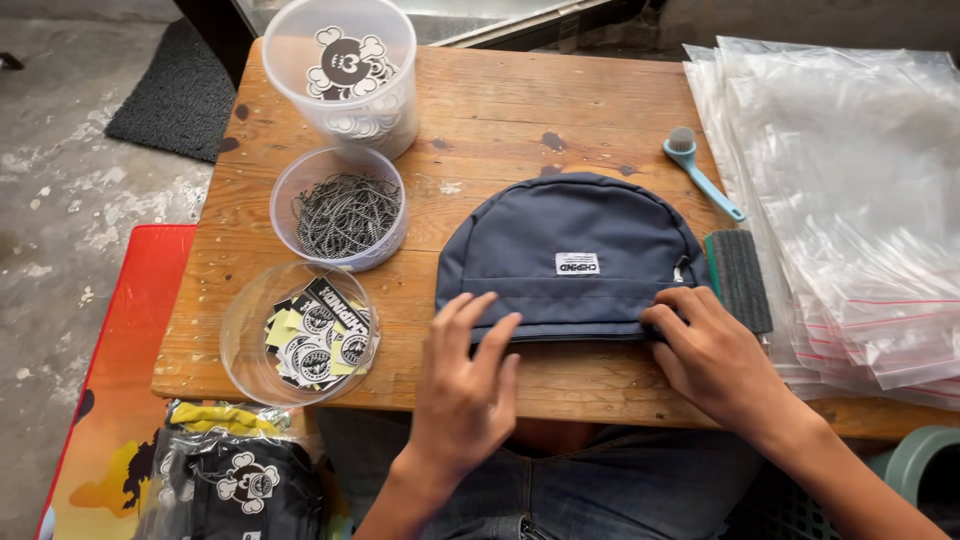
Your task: The person cleans a grey bag with a brush, then peels a sticker and applies it to the bag's surface. They smooth the sticker down and then clean a plastic bag with a sponge.
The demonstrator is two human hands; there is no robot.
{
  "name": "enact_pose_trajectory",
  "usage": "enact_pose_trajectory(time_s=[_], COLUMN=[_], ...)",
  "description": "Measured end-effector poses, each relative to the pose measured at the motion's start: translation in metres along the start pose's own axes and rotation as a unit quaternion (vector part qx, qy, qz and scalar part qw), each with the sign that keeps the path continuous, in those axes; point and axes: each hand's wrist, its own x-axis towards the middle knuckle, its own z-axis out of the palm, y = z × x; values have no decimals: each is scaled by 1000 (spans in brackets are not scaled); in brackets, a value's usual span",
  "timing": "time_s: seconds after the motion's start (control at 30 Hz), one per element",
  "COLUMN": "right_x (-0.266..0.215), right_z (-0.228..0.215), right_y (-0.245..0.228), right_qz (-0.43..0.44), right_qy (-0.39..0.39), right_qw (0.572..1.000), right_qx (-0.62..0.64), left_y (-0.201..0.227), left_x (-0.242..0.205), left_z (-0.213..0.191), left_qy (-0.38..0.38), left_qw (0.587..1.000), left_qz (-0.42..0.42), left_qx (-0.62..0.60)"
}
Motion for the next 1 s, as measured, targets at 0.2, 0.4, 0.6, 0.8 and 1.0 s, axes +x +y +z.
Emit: enact_pose_trajectory(time_s=[0.2, 0.4, 0.6, 0.8, 1.0], right_x=[3, 36, 83, 102, 103], right_z=[3, -18, -5, 15, 20], right_y=[-3, -46, -103, -115, -108], right_qz=[18, -39, -153, -142, -137], right_qy=[7, -32, 50, 48, 27], right_qw=[999, 993, 970, 963, 972], right_qx=[-25, 107, 184, 223, 190], left_y=[-19, -24, -24, -22, -19], left_x=[-21, -32, -27, -21, -18], left_z=[-22, -9, -7, -13, -7], left_qy=[-12, -29, -38, -6, 30], left_qw=[980, 974, 970, 936, 900], left_qz=[-198, -223, -241, -309, -306], left_qx=[5, 32, 20, -170, -309])
